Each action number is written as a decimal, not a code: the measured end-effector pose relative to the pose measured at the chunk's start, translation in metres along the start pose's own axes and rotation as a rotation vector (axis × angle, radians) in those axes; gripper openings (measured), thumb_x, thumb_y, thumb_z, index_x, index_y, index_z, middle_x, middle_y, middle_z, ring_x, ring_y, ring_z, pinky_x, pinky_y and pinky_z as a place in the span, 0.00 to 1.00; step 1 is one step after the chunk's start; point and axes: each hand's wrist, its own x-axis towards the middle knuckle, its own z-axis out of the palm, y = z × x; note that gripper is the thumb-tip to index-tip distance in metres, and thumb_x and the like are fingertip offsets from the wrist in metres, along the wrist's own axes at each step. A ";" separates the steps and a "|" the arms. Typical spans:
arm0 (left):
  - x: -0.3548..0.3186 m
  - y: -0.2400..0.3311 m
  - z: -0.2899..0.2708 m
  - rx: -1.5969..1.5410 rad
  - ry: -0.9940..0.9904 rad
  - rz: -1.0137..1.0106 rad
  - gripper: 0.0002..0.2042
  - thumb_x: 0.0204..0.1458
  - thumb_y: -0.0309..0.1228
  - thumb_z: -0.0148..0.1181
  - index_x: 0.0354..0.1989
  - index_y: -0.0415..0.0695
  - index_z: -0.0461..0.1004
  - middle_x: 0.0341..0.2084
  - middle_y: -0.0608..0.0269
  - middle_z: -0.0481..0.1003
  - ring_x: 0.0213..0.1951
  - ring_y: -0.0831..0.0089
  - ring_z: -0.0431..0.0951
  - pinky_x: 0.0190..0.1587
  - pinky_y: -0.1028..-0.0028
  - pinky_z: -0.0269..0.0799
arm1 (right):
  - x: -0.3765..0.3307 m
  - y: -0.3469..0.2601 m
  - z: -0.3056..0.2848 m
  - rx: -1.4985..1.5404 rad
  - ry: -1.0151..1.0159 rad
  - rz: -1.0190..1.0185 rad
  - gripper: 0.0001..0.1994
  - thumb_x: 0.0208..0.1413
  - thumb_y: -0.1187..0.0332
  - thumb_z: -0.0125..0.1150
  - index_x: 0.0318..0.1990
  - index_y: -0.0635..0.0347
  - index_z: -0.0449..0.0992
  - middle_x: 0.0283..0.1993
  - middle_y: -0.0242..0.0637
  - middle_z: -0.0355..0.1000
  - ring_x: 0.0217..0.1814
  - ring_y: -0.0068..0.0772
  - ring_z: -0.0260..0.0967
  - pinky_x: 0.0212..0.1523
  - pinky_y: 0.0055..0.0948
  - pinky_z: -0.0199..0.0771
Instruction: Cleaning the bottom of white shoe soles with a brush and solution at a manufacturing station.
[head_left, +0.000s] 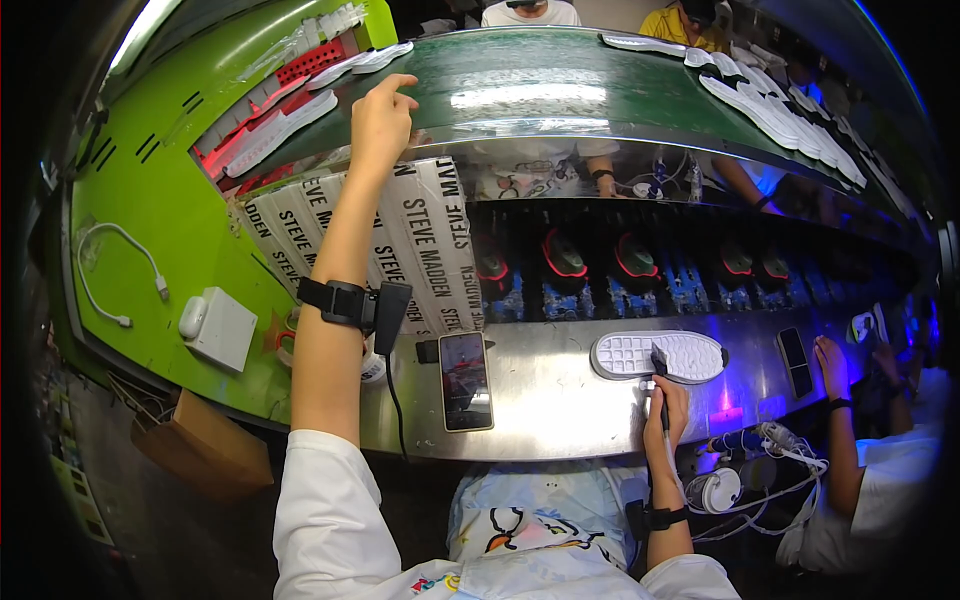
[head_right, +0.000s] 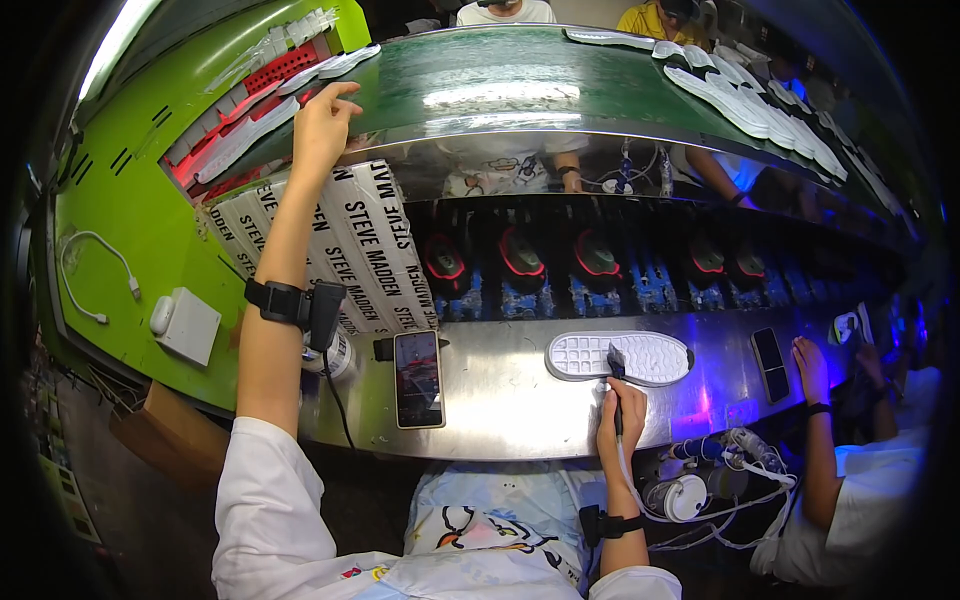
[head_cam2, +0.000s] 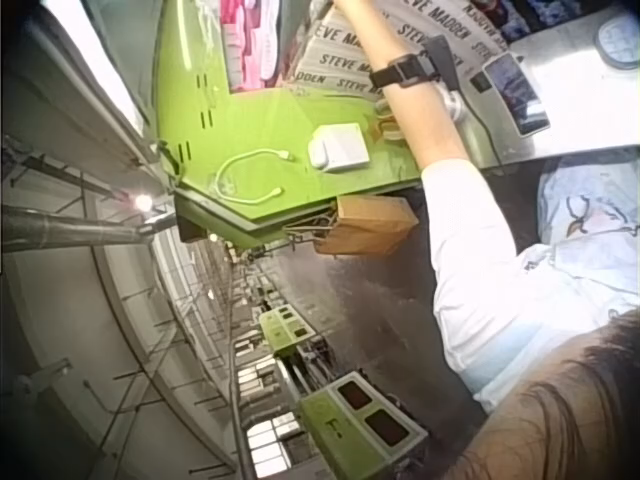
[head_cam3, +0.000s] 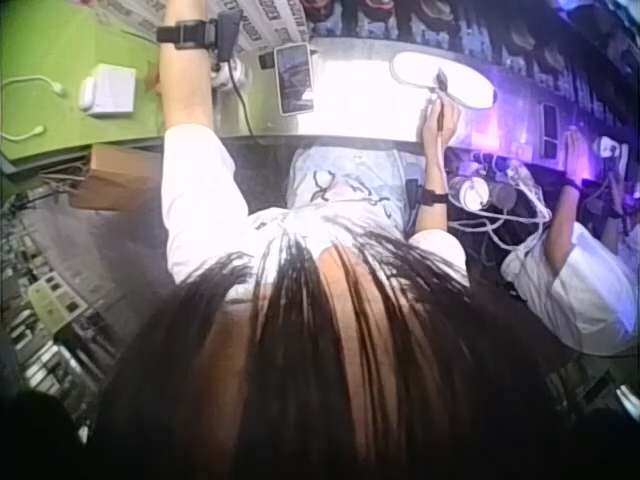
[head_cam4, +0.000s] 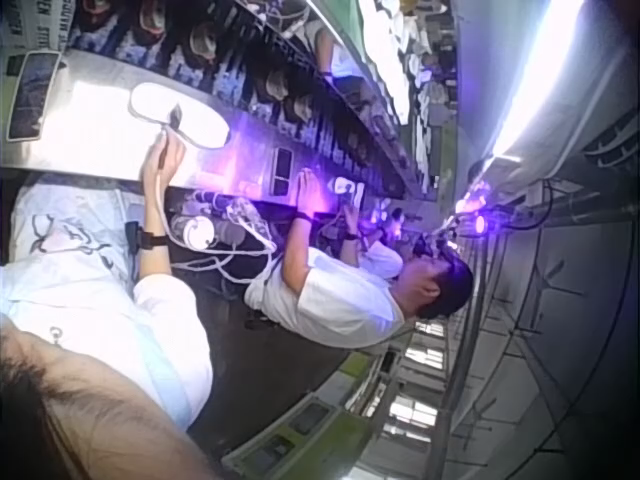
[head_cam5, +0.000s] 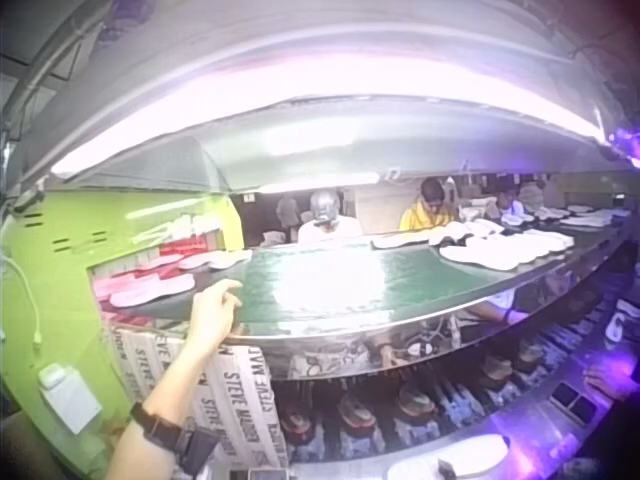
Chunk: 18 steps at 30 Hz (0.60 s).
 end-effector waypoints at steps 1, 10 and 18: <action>0.001 -0.006 0.000 0.003 0.002 0.000 0.13 0.44 0.18 0.50 0.36 0.43 0.79 0.24 0.56 0.77 0.29 0.60 0.78 0.34 0.66 0.73 | 0.000 -0.001 0.000 0.002 -0.002 -0.002 0.10 0.58 0.73 0.50 0.43 0.65 0.75 0.40 0.44 0.70 0.46 0.41 0.65 0.50 0.33 0.63; -0.004 0.002 -0.003 0.189 -0.022 0.000 0.19 0.40 0.13 0.47 0.38 0.44 0.79 0.39 0.52 0.74 0.36 0.61 0.75 0.40 0.67 0.73 | -0.001 -0.002 -0.001 -0.014 -0.002 -0.008 0.10 0.59 0.73 0.48 0.43 0.66 0.75 0.41 0.45 0.71 0.45 0.41 0.67 0.48 0.33 0.65; -0.001 0.001 -0.005 -0.039 -0.082 -0.179 0.16 0.40 0.11 0.46 0.32 0.40 0.79 0.29 0.55 0.78 0.31 0.66 0.78 0.29 0.67 0.81 | -0.001 0.000 0.001 -0.005 0.005 -0.005 0.10 0.58 0.73 0.49 0.43 0.65 0.75 0.40 0.44 0.70 0.45 0.41 0.66 0.48 0.33 0.64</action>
